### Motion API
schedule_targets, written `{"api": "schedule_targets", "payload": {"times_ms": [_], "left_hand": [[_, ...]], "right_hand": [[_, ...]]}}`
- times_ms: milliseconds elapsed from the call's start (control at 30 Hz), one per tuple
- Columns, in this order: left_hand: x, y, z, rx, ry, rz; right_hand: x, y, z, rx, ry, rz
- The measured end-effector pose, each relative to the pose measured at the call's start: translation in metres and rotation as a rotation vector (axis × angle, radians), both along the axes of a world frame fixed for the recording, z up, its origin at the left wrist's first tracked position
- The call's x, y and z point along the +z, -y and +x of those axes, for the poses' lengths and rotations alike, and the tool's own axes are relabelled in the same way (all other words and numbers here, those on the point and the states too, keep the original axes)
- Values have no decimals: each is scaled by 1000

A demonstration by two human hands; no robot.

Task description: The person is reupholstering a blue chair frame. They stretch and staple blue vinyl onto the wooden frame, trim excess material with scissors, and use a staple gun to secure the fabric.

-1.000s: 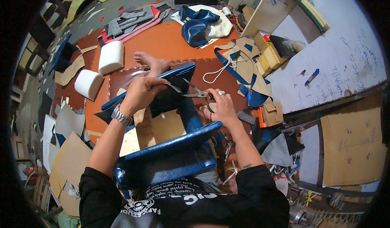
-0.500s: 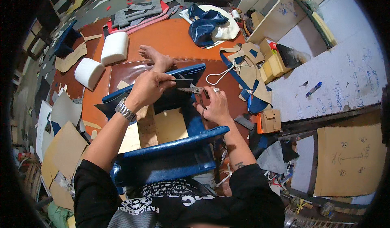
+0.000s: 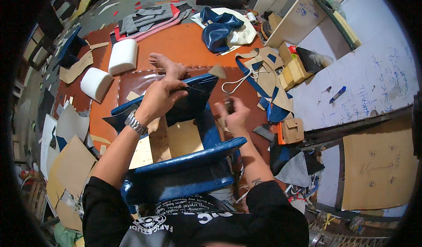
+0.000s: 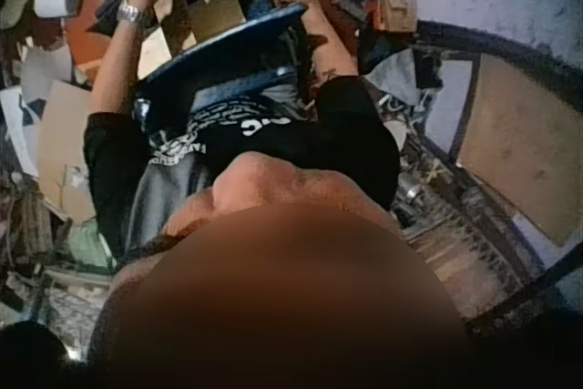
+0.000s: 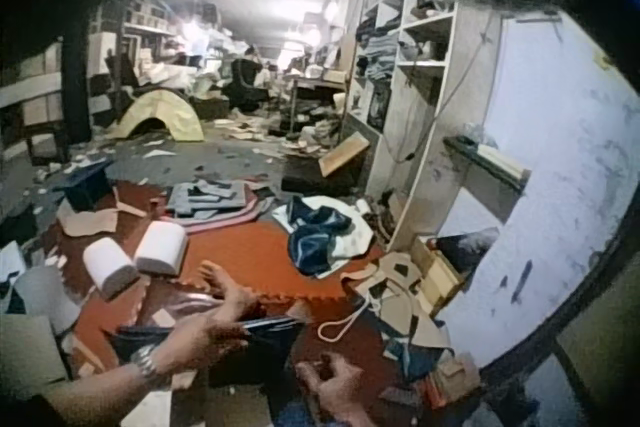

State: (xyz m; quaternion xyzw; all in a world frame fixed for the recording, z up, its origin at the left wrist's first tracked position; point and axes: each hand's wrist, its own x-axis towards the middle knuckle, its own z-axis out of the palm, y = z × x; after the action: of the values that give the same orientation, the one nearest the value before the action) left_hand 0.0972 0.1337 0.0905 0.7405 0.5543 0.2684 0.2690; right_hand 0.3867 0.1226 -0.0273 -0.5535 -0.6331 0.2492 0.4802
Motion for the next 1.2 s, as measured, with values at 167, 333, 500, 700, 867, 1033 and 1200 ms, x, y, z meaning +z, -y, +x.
{"api": "schedule_targets", "payload": {"times_ms": [167, 333, 500, 700, 867, 1033, 1200], "left_hand": [[-1, 2, -1, 16, 102, -70], [-3, -2, -2, -41, 129, -28], [-3, -7, -3, -85, 150, -117], [8, 0, -13, -21, 177, 166], [-2, 33, -31, -88, -464, 625], [-31, 38, -30, -16, -638, 694], [-41, 36, -21, -11, -614, 693]], "right_hand": [[-31, 25, 75, -747, 36, -251], [-13, 45, 57, -194, 282, 112], [44, -7, -20, 321, 394, 535], [60, -30, -47, 424, 404, 519], [50, -24, -46, 432, 378, 541], [53, -17, -46, 433, 376, 520], [58, -8, -44, 415, 434, 510]]}}
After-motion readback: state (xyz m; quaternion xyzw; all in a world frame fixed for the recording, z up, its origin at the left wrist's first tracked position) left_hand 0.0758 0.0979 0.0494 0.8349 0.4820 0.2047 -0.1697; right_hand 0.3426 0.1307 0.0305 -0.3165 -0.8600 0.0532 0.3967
